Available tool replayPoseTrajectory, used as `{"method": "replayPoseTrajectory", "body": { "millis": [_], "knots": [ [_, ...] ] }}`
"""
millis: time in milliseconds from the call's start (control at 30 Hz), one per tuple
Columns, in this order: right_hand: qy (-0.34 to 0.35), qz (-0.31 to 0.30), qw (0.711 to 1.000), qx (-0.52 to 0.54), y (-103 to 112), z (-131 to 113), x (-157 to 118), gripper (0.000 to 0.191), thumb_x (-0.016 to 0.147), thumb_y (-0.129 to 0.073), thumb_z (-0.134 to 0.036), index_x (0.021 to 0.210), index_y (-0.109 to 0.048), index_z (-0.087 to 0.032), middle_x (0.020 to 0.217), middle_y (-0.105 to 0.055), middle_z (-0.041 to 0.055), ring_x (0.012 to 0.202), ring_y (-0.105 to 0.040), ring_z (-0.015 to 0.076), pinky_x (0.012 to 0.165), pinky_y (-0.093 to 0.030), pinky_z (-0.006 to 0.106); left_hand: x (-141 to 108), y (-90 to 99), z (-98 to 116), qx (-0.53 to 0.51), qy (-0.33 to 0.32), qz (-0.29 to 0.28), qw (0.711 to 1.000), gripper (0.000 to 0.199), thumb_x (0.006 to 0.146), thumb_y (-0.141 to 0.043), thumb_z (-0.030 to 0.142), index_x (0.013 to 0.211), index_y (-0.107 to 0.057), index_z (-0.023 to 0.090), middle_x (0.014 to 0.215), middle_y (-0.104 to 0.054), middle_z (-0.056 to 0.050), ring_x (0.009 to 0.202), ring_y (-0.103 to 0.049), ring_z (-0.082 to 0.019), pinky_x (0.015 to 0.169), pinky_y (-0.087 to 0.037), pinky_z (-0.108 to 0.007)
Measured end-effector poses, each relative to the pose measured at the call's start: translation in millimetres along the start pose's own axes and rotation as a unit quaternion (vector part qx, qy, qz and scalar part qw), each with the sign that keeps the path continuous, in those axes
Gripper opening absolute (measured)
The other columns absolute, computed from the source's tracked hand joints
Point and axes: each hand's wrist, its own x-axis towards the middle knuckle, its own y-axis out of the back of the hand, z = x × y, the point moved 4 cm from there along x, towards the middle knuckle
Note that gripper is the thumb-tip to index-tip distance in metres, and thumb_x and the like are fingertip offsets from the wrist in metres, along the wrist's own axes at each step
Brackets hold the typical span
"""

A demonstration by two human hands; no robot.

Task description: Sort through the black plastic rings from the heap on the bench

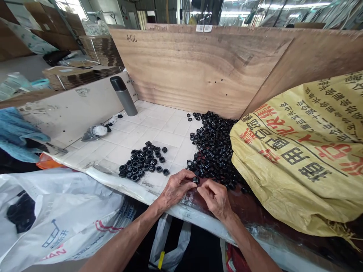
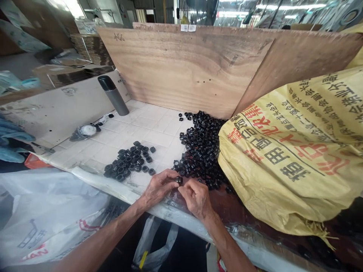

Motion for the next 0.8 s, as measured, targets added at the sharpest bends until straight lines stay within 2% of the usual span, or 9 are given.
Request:
{"method": "replayPoseTrajectory", "body": {
  "millis": [67,100,233,333,400,500,567,700,800],
  "knots": [
    [-0.001,0.0,1.0,0.016,-0.5,-1.0,1.5,0.015,0.091,-0.06,-0.034,0.094,-0.065,-0.02,0.068,-0.059,-0.0012,0.057,-0.053,0.0137,0.056,-0.042,0.025,0.4,-0.2,1.9,-0.006,-0.002,-0.006,1.0,0.021,0.088,-0.068,0.034,0.101,-0.066,0.018,0.101,-0.07,-0.007,0.092,-0.067,-0.019,0.086,-0.054,-0.032],
    [-0.002,0.003,1.0,0.013,-0.8,-0.8,2.0,0.015,0.091,-0.06,-0.033,0.095,-0.065,-0.02,0.069,-0.061,-0.0008,0.057,-0.054,0.014,0.056,-0.043,0.025,0.7,-0.5,2.8,-0.01,-0.002,-0.009,1.0,0.021,0.088,-0.068,0.034,0.101,-0.066,0.018,0.101,-0.07,-0.007,0.092,-0.067,-0.019,0.086,-0.054,-0.032],
    [-0.008,0.033,0.999,-0.03,-0.7,3.3,0.9,0.031,0.095,-0.053,-0.032,0.066,-0.057,-0.021,0.055,-0.052,-0.0026,0.05,-0.049,0.0131,0.054,-0.041,0.026,0.6,-1.3,5.3,-0.03,0.01,-0.013,0.999,0.02,0.087,-0.07,0.034,0.099,-0.068,0.017,0.101,-0.07,-0.007,0.093,-0.066,-0.019,0.088,-0.053,-0.033],
    [0.014,0.016,1.0,0.004,-1.9,2.5,-0.7,0.015,0.094,-0.055,-0.031,0.1,-0.065,-0.022,0.075,-0.063,0.0014,0.063,-0.059,0.0163,0.062,-0.049,0.027,-0.3,-1.0,2.9,-0.059,0.04,-0.002,0.997,0.023,0.085,-0.072,0.036,0.098,-0.068,0.017,0.099,-0.07,-0.006,0.09,-0.066,-0.019,0.085,-0.054,-0.032],
    [0.042,0.007,0.999,0.015,-2.1,0.0,-1.1,0.025,0.094,-0.056,-0.029,0.117,-0.062,-0.022,0.09,-0.067,0.0048,0.075,-0.063,0.0186,0.071,-0.052,0.029,-0.7,-1.3,0.7,-0.094,0.056,-0.002,0.994,0.025,0.084,-0.073,0.038,0.098,-0.068,0.018,0.097,-0.07,-0.006,0.089,-0.066,-0.019,0.084,-0.055,-0.031],
    [0.045,0.007,0.999,-0.015,-2.8,0.9,-1.1,0.014,0.095,-0.053,-0.027,0.095,-0.066,-0.022,0.078,-0.065,0.0031,0.069,-0.061,0.0174,0.065,-0.049,0.028,-0.2,-2.7,0.9,-0.113,0.035,-0.025,0.993,0.026,0.083,-0.074,0.039,0.097,-0.069,0.017,0.1,-0.069,-0.007,0.093,-0.065,-0.02,0.088,-0.054,-0.033],
    [0.032,0.009,0.999,-0.036,-3.6,3.8,-1.4,0.025,0.098,-0.049,-0.026,0.077,-0.062,-0.022,0.065,-0.058,0.0001,0.059,-0.056,0.0153,0.06,-0.045,0.027,0.3,-2.8,1.6,-0.11,0.015,-0.029,0.993,0.027,0.082,-0.076,0.039,0.096,-0.07,0.017,0.101,-0.069,-0.008,0.095,-0.065,-0.021,0.09,-0.053,-0.034],
    [0.028,0.017,0.999,-0.03,-3.8,6.6,-3.4,0.013,0.095,-0.054,-0.029,0.092,-0.064,-0.021,0.076,-0.064,0.0024,0.065,-0.059,0.0164,0.064,-0.046,0.028,0.6,-2.5,0.1,-0.129,0.023,-0.023,0.991,0.028,0.082,-0.076,0.039,0.097,-0.069,0.017,0.101,-0.068,-0.008,0.094,-0.065,-0.02,0.088,-0.053,-0.034],
    [0.033,0.016,0.998,-0.048,-3.1,4.9,-3.9,0.023,0.095,-0.054,-0.029,0.075,-0.061,-0.021,0.065,-0.06,0.0007,0.058,-0.055,0.0155,0.06,-0.044,0.027,0.2,-2.4,0.4,-0.136,0.031,-0.025,0.99,0.026,0.083,-0.075,0.037,0.098,-0.069,0.017,0.101,-0.068,-0.007,0.095,-0.064,-0.02,0.089,-0.052,-0.033]
  ]
}}
